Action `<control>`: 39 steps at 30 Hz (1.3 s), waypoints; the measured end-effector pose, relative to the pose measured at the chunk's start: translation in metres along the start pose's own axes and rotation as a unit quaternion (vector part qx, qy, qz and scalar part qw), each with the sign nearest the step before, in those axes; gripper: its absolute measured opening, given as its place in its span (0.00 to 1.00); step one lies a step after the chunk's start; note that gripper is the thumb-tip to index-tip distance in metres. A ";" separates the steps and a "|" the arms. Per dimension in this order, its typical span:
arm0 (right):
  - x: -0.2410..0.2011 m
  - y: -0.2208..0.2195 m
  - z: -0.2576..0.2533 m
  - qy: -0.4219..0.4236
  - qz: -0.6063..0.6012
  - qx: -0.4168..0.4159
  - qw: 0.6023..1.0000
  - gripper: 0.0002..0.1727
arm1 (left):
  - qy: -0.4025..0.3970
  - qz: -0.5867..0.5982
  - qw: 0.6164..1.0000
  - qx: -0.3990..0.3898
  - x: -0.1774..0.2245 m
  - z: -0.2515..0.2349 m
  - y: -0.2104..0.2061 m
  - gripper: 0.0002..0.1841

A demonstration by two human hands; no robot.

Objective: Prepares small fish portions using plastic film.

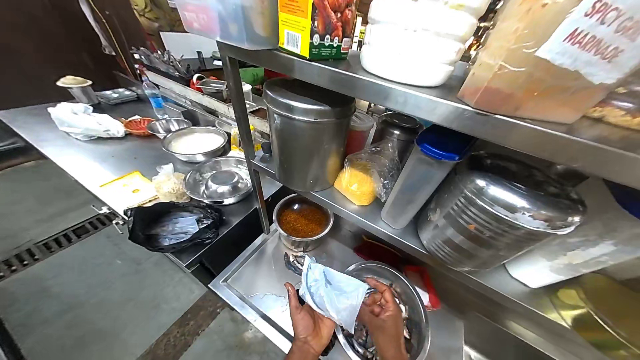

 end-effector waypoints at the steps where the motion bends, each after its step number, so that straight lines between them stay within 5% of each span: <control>1: 0.004 -0.002 0.001 0.017 0.054 -0.013 0.998 0.33 | -0.003 -0.003 1.000 -0.002 0.000 -0.001 0.000 0.54; 5: -0.002 -0.012 -0.001 0.122 0.127 0.002 0.984 0.06 | -0.004 -0.005 1.000 -0.010 -0.002 -0.005 0.006 0.54; 12: -0.035 -0.017 -0.021 0.239 0.238 -0.006 0.941 0.06 | 0.013 0.003 1.000 0.028 -0.009 -0.004 0.025 0.53; 16: -0.028 -0.008 -0.026 0.162 0.213 -0.073 0.961 0.10 | 0.004 0.001 1.000 0.027 -0.006 -0.005 0.024 0.53; 20: -0.008 0.001 -0.014 -0.004 0.259 -0.201 0.945 0.37 | -0.013 -0.004 0.999 0.035 0.000 -0.007 0.024 0.51; 26: 0.010 -0.017 -0.010 0.067 0.326 -0.064 0.941 0.12 | -0.007 -0.027 1.000 0.014 -0.007 -0.010 0.021 0.50; 29: 0.009 -0.012 -0.014 0.036 0.301 -0.058 0.951 0.14 | -0.007 -0.041 0.999 -0.005 -0.007 -0.011 0.022 0.49; 34: 0.015 0.045 -0.037 -0.028 0.169 -0.185 0.968 0.25 | -0.041 -0.047 0.998 0.001 0.012 -0.008 0.031 0.51; 37: 0.050 0.100 -0.068 -0.053 0.234 -0.066 0.968 0.16 | -0.068 -0.041 0.997 -0.005 0.026 -0.005 0.033 0.51; 39: 0.089 0.121 -0.093 -0.061 0.396 -0.005 0.916 0.11 | -0.084 -0.047 0.995 0.000 0.033 0.000 0.032 0.50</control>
Point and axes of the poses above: each hand's wrist, its own z-axis away from the middle knuckle, its own y-axis out of the back of the hand, x = y × z, the point moved 3 cm from there along -z, towards the middle knuckle, and after that the axes turned 2 degrees about -y, right-handed, at the moved point
